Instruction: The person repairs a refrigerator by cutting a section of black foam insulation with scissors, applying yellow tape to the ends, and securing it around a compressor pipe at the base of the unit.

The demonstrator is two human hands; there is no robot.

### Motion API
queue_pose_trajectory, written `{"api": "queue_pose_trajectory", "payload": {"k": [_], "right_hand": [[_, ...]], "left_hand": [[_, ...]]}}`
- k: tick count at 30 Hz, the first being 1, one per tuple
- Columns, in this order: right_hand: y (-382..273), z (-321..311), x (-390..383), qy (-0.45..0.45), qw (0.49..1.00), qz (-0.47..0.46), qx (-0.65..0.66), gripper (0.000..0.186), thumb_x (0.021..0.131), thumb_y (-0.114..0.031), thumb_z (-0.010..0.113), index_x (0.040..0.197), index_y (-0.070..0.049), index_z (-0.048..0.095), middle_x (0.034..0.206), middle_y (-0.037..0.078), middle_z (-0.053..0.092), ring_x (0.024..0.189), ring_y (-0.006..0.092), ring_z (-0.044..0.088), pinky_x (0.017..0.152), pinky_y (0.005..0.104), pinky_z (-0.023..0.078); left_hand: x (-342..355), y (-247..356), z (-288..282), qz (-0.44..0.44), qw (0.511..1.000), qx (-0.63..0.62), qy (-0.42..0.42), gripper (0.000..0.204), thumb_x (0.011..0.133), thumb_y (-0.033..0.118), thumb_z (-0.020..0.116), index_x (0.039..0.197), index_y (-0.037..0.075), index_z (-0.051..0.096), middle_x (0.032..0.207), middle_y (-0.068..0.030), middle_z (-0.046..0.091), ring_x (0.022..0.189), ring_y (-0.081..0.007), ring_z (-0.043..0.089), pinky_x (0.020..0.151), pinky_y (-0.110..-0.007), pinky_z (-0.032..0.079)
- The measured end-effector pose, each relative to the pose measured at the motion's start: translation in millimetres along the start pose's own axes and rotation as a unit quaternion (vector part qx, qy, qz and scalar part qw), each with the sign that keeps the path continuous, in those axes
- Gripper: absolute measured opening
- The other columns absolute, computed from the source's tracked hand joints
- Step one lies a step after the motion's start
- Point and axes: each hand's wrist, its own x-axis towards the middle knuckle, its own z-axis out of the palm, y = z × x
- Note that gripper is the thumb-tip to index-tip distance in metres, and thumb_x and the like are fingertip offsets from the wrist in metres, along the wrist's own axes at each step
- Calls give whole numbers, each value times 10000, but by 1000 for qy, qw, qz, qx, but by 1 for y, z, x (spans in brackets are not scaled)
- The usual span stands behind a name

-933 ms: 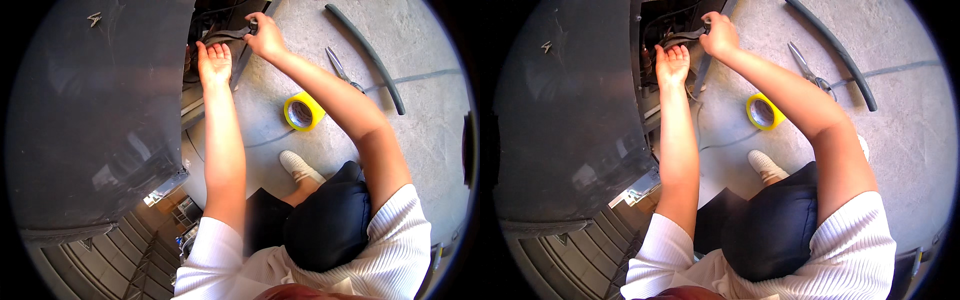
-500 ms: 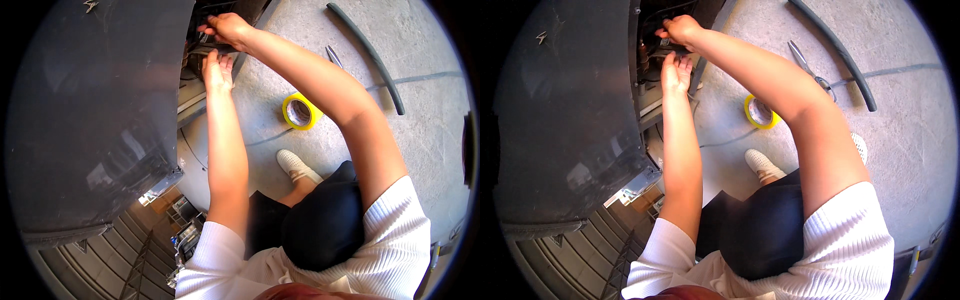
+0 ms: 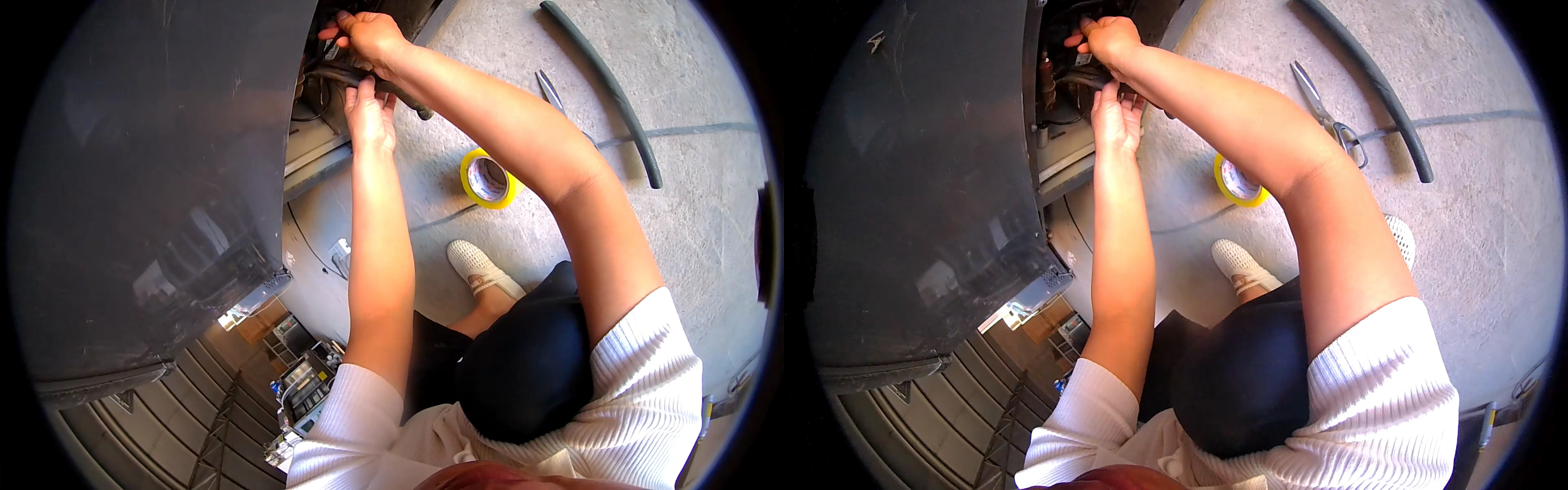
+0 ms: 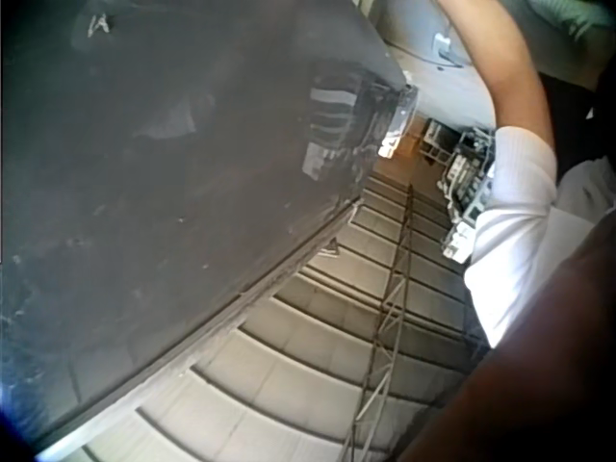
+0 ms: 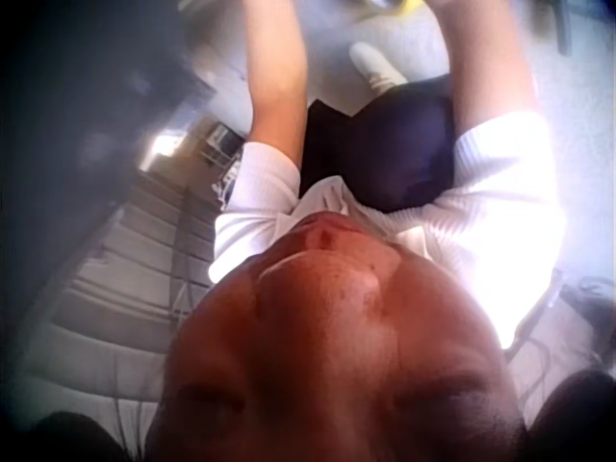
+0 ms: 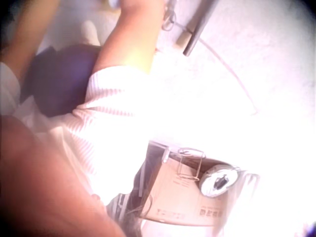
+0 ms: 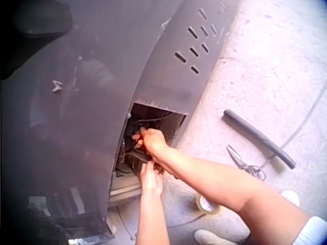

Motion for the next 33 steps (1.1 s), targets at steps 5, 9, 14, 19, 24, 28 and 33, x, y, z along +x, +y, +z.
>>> {"api": "queue_pose_trajectory", "payload": {"k": [5,9,14,19,24,28,33], "right_hand": [[1,-11,2,-40,999,-1,-18,353,969,-330,507,923,-38,700,814,42,706,641,115,575,632,262,447],[6,-33,-4,-33,967,-22,-250,449,927,-451,566,1029,-28,676,924,59,709,736,108,621,688,263,501],[16,-50,-29,-85,888,-97,-441,367,848,-395,679,1030,-78,702,943,96,714,869,187,679,822,304,513],[9,-58,-12,-99,872,-61,-476,357,800,-368,694,994,-69,717,909,108,714,860,199,676,819,311,510],[-4,-69,-4,-127,877,-4,-464,314,805,-323,682,926,-36,716,881,79,696,789,164,636,771,289,493],[-9,-73,4,-83,937,15,-340,102,778,-136,644,847,-81,696,792,75,678,748,186,630,716,324,506],[1,-74,15,-60,991,-30,-115,174,779,-191,686,858,-38,660,782,66,668,729,152,614,696,301,506]], "left_hand": [[-3,-2,-1,-3,1000,-11,-2,289,908,204,627,1154,124,498,1161,-41,535,1038,-202,504,934,-391,421],[-3,-2,-3,-5,1000,22,7,283,927,227,615,1173,130,514,1164,-21,544,1051,-176,509,954,-378,408],[-4,6,0,5,998,37,-51,283,976,193,537,1249,118,516,1216,-6,551,1117,-146,517,988,-376,387],[5,13,0,-5,995,77,-69,295,972,162,533,1264,119,517,1207,0,560,1104,-137,526,987,-362,389],[12,14,-1,13,996,21,-89,186,945,135,571,1130,114,562,1131,-5,595,1055,-153,563,981,-384,394],[18,21,5,-7,992,-121,-35,170,930,168,599,1091,120,576,1099,7,600,1084,-174,539,1020,-409,375],[33,30,10,-58,959,-270,-62,233,933,245,598,1096,80,579,1068,13,590,1078,-186,533,1024,-440,389]]}}
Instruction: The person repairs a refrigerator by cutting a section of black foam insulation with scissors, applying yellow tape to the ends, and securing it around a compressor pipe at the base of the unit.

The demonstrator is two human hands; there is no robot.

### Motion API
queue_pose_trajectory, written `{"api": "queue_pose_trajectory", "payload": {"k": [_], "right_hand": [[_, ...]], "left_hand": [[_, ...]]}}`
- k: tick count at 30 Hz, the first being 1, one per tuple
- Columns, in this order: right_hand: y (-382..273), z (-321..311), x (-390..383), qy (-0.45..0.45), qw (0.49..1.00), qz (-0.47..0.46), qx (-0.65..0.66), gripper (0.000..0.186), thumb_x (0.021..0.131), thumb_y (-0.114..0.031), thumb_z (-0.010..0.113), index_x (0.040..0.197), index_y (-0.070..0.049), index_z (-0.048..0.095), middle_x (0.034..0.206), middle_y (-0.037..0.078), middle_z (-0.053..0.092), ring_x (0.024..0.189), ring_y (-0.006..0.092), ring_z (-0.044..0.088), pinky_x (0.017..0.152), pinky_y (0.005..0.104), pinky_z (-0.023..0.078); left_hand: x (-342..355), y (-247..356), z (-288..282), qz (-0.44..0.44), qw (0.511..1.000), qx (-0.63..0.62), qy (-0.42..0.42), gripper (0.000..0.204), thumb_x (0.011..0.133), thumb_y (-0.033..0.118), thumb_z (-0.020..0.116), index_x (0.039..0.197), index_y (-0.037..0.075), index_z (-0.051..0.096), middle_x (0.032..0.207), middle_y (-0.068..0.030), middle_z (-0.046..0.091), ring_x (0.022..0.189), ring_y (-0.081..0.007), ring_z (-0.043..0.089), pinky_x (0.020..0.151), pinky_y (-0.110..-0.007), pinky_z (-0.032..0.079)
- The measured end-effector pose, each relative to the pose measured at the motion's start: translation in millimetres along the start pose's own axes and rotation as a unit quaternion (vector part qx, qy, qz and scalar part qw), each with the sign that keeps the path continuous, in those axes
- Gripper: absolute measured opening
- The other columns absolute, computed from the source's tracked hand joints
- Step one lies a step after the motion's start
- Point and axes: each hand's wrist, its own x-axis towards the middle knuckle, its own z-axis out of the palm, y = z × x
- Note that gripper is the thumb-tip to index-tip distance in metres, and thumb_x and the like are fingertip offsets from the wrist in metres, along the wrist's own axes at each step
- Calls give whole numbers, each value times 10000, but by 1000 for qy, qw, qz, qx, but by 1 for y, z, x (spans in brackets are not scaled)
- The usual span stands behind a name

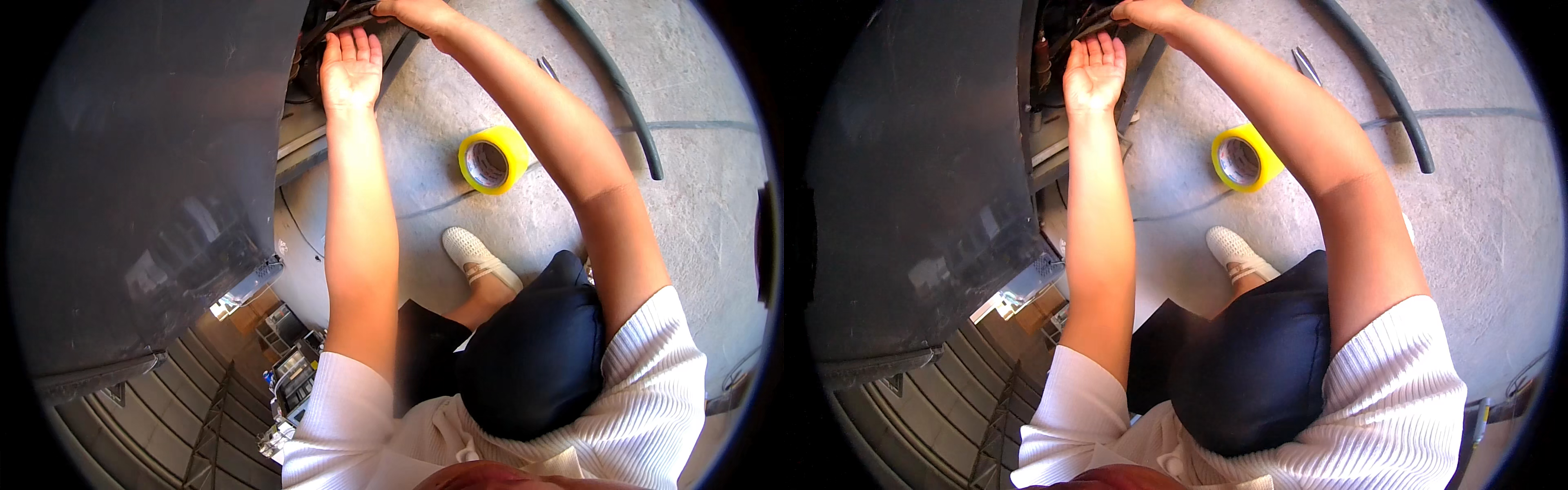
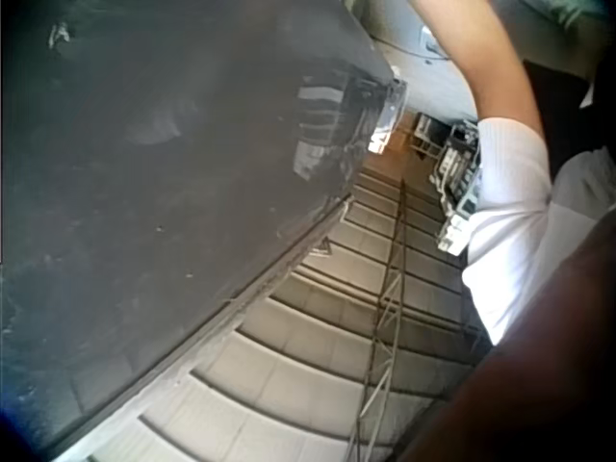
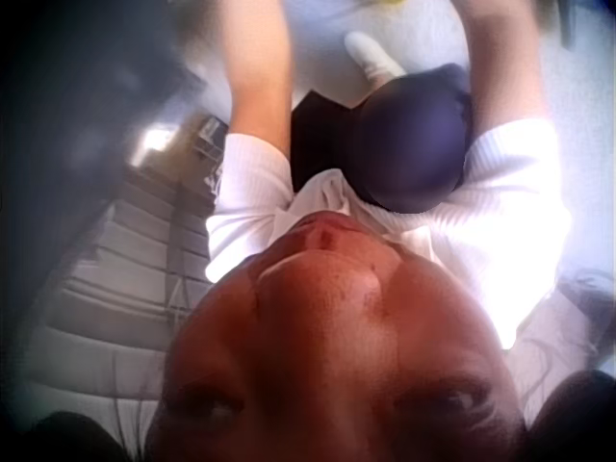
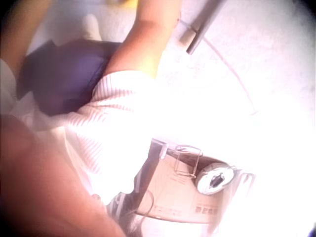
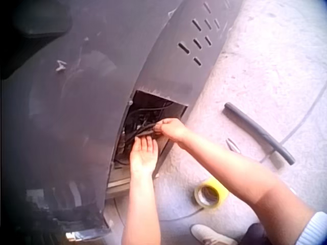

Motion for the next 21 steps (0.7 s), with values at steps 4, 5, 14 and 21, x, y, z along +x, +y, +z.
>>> {"api": "queue_pose_trajectory", "payload": {"k": [4,5,14,21], "right_hand": [[-28,17,-38,231,941,-119,-215,281,754,-180,739,915,-27,567,754,77,635,731,182,602,695,302,494],[-21,14,-43,311,877,-214,-297,293,751,-188,748,910,-27,562,744,73,623,712,190,592,677,304,489],[6,31,-75,186,981,-55,14,308,820,-321,717,734,-52,593,635,1,593,612,81,549,590,265,460],[13,38,-87,276,946,40,166,377,828,-351,732,851,-19,555,810,72,562,712,140,560,659,263,513]], "left_hand": [[11,7,-9,-11,998,-55,25,193,938,214,584,1054,61,565,1007,0,598,987,-202,587,982,-442,437],[13,4,-8,-15,998,-62,17,187,938,209,583,1045,58,560,994,-2,599,968,-206,598,973,-444,446],[17,0,-6,-11,997,-74,8,182,918,216,593,1040,90,544,1015,24,600,953,-157,595,914,-437,468],[15,0,-3,-12,994,-105,-5,172,935,149,513,1075,50,515,1010,-34,586,1000,-204,583,949,-466,413]]}}
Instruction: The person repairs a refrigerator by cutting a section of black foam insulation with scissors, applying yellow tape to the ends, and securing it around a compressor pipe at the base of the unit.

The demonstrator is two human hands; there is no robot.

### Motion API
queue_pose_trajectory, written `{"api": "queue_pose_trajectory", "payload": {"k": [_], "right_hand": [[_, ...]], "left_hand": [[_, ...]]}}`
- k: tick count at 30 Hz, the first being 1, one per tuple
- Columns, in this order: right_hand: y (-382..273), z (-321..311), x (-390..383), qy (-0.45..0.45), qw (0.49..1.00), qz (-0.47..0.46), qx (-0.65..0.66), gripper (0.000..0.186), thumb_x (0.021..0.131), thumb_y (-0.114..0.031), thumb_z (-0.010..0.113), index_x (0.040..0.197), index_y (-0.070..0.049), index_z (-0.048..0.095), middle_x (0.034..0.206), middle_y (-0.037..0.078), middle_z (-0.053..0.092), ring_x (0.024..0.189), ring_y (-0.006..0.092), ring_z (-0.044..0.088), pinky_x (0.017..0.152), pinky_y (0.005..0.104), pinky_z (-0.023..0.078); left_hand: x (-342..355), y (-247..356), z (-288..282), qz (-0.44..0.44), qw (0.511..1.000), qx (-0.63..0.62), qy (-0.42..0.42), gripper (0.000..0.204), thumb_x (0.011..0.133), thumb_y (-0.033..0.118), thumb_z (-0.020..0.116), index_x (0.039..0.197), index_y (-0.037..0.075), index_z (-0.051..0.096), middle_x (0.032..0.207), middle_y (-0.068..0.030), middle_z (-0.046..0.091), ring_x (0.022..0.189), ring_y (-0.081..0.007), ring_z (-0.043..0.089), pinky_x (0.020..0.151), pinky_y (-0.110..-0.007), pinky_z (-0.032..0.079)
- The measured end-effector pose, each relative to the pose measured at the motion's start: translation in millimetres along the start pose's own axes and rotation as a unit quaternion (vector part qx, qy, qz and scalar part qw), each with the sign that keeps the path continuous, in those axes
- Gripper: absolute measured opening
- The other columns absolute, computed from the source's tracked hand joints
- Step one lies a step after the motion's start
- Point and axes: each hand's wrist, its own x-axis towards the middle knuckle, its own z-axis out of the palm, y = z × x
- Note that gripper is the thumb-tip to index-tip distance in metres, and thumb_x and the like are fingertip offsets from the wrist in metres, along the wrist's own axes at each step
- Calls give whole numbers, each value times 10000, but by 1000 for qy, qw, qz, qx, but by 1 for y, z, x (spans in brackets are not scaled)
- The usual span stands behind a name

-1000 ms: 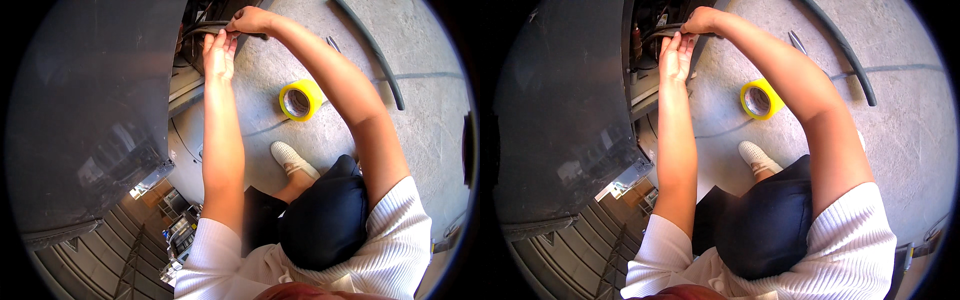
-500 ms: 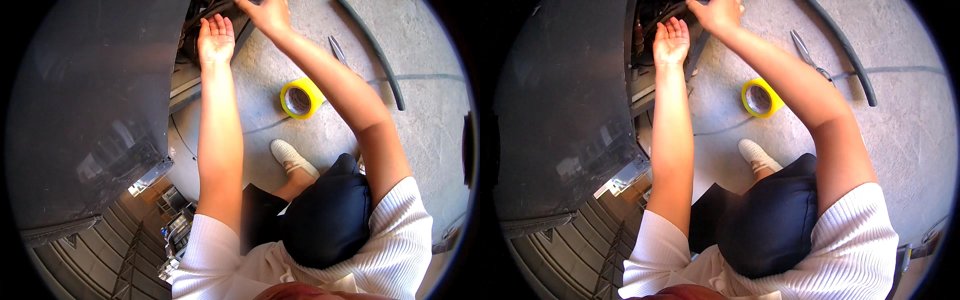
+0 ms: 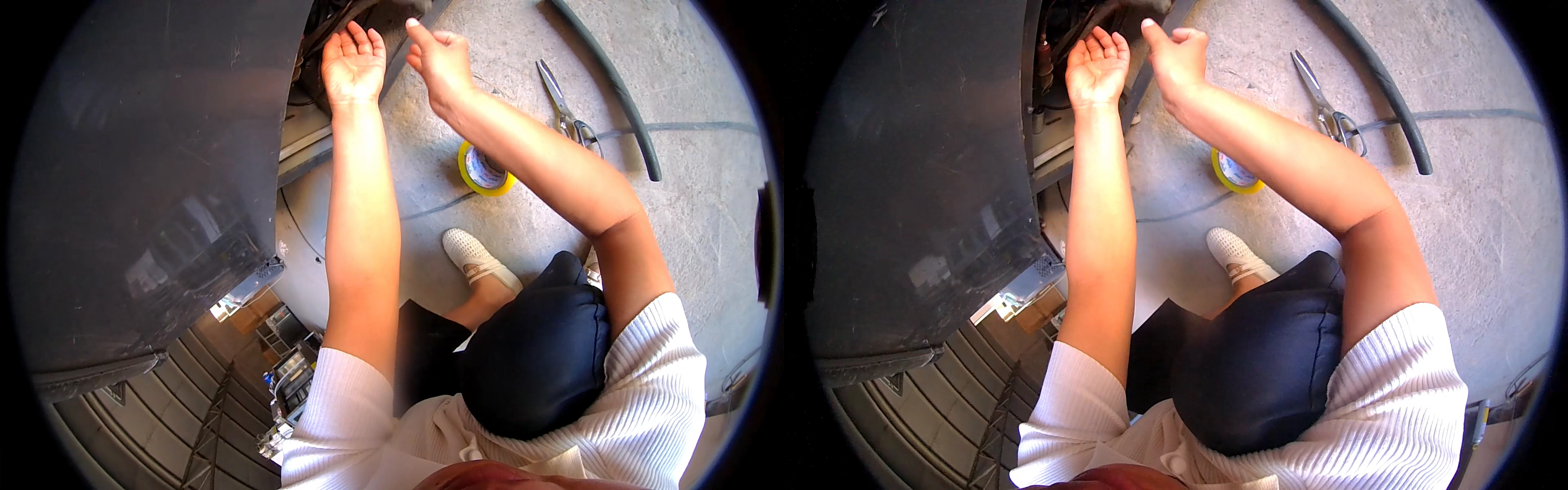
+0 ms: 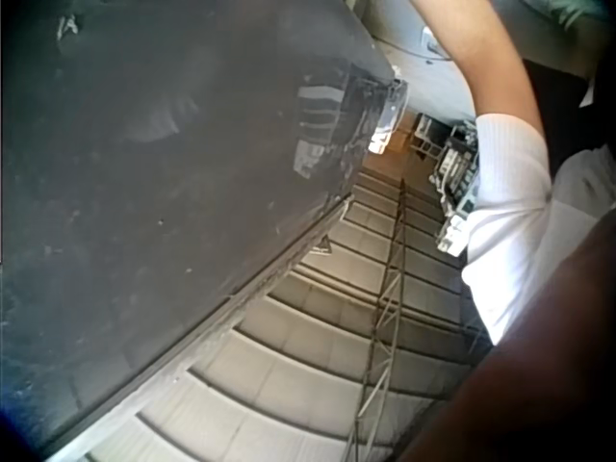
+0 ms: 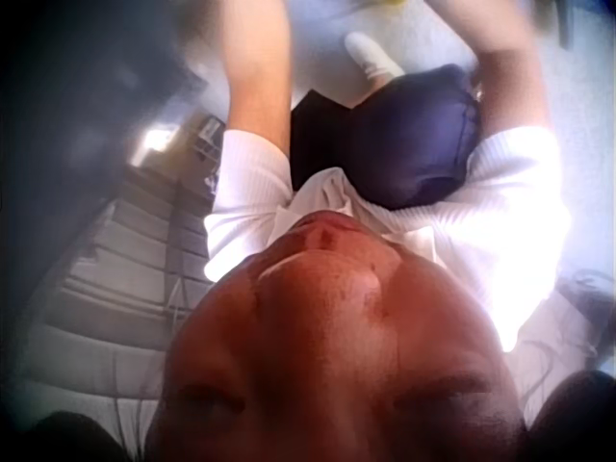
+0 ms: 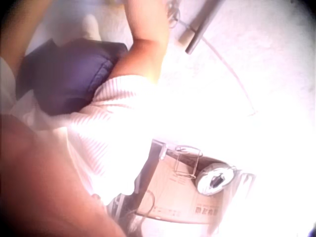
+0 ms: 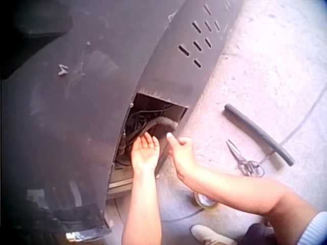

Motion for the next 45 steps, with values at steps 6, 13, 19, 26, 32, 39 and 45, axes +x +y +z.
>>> {"api": "queue_pose_trajectory", "payload": {"k": [6,13,19,26,32,39,45], "right_hand": [[-9,20,-6,-208,973,78,70,537,861,-424,685,1145,20,578,1040,79,618,939,141,563,854,270,449],[10,57,71,-247,952,129,123,182,977,-281,528,893,-131,587,760,-21,578,696,100,523,629,247,437],[-14,53,48,-248,951,165,76,263,960,-389,544,1044,-141,572,900,-31,593,892,99,521,742,229,432],[14,53,80,-250,950,140,124,188,950,-276,590,940,-90,614,829,6,627,624,76,533,485,177,446],[18,49,76,-262,955,117,75,217,956,-211,542,856,-53,653,696,19,630,501,97,492,456,219,398],[14,46,86,-300,951,69,-22,242,909,-203,518,828,-28,663,707,45,640,514,126,515,461,240,396],[3,57,94,-150,984,87,31,273,879,-230,573,778,18,626,718,85,632,491,160,533,438,274,437]], "left_hand": [[11,10,-15,-8,999,27,-16,194,931,144,463,1096,57,514,1066,-68,566,1055,-228,518,951,-465,394],[9,15,-13,-73,996,31,40,265,993,255,397,1120,74,544,1086,-72,585,1032,-223,521,982,-433,378],[-32,-1,-1,238,875,409,106,204,935,208,576,1051,42,558,997,-31,577,824,-128,554,717,-288,462],[-44,-10,31,511,440,737,-50,293,926,66,473,1189,-13,574,1100,-200,599,746,-215,705,732,-329,524],[-27,3,35,467,263,843,-39,319,907,60,468,1202,-8,569,1138,-222,604,823,-302,667,789,-386,510],[-16,8,36,486,234,841,-31,235,898,108,545,1088,25,656,983,-166,653,744,-268,672,731,-368,514],[-24,3,45,471,315,823,-46,173,872,39,551,980,5,682,943,-133,676,683,-213,655,634,-297,534]]}}
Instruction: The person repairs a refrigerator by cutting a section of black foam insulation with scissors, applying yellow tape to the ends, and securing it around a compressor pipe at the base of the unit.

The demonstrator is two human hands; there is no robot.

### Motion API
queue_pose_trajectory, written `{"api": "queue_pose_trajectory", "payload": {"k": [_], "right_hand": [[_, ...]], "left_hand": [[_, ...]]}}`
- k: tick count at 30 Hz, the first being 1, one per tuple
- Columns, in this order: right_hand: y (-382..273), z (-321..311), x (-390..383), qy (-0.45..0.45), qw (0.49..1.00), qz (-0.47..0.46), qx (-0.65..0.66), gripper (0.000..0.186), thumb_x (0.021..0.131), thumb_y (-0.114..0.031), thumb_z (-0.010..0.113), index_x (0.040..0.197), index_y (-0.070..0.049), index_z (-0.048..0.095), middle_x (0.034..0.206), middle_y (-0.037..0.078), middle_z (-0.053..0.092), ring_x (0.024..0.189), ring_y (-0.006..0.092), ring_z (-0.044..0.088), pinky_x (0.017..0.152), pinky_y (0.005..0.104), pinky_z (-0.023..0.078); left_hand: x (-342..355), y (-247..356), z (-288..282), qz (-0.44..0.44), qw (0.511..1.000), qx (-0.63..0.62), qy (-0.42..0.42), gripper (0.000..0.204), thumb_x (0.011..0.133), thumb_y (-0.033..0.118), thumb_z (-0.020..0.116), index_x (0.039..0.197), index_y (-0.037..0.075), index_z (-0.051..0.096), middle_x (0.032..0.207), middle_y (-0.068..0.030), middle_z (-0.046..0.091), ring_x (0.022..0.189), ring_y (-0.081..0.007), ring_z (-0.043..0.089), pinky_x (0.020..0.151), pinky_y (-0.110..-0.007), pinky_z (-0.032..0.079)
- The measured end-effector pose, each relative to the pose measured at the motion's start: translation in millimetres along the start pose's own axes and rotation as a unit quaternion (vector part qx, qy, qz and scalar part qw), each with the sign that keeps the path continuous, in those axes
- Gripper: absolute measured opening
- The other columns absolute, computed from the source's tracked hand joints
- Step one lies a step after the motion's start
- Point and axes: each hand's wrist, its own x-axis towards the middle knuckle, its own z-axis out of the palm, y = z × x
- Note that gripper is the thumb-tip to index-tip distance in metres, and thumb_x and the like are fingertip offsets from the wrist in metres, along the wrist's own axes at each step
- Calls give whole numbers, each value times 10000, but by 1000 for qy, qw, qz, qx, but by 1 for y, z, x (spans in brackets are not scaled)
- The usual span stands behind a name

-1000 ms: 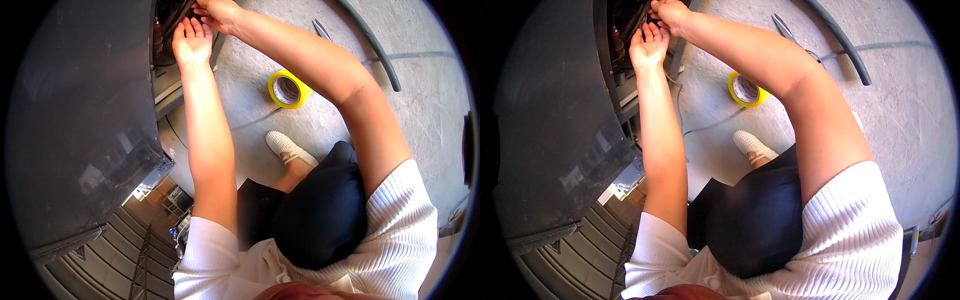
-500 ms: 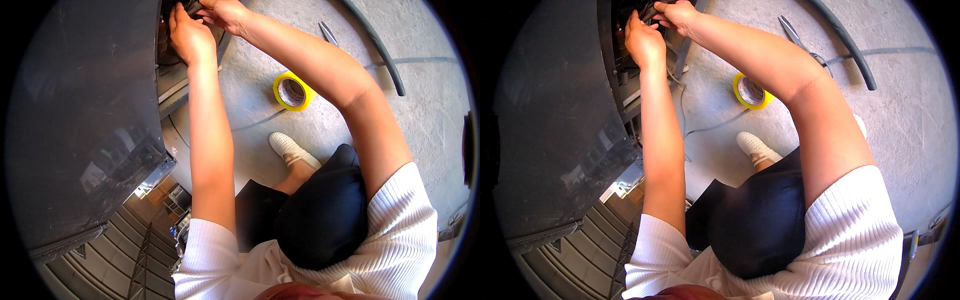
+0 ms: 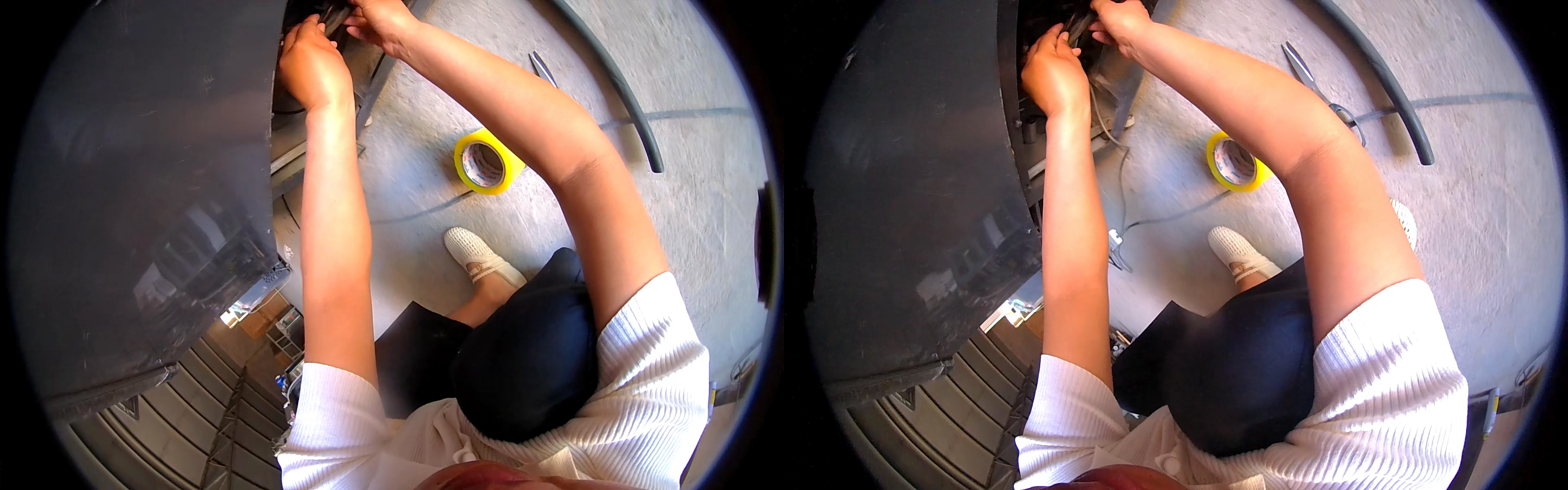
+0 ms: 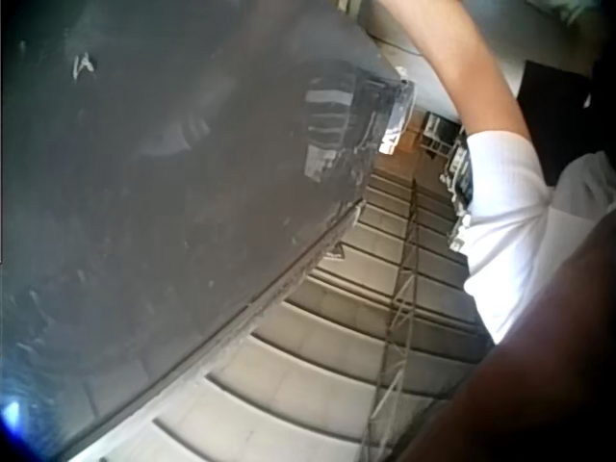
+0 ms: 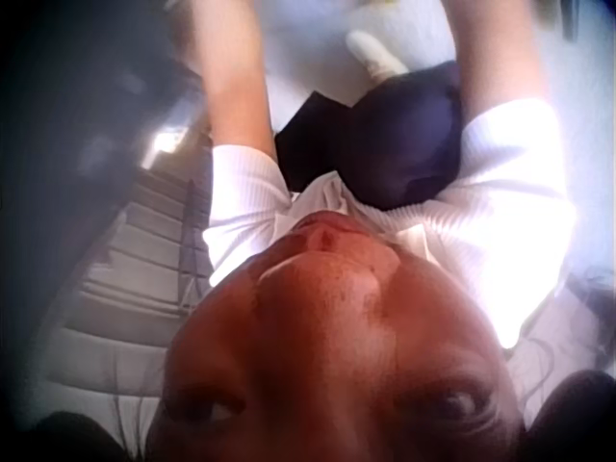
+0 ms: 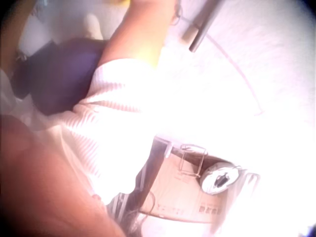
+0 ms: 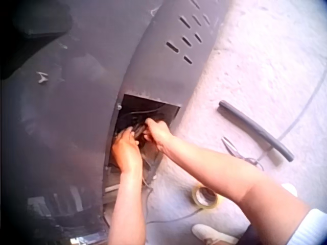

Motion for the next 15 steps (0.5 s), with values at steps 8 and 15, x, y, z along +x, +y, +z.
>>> {"api": "queue_pose_trajectory", "payload": {"k": [8,15], "right_hand": [[-7,5,-14,38,985,-32,-166,260,837,-178,614,816,80,596,671,140,628,523,199,596,451,325,458],[-1,0,-7,-35,983,-65,-169,246,892,-227,567,873,17,598,750,113,635,666,189,622,616,314,521]], "left_hand": [[-7,-17,6,52,995,-28,76,184,906,74,553,1012,13,690,965,-124,696,642,-178,688,613,-289,533],[-12,-9,6,-10,992,-85,93,186,894,62,559,1015,22,694,970,-106,703,657,-176,698,611,-283,541]]}}
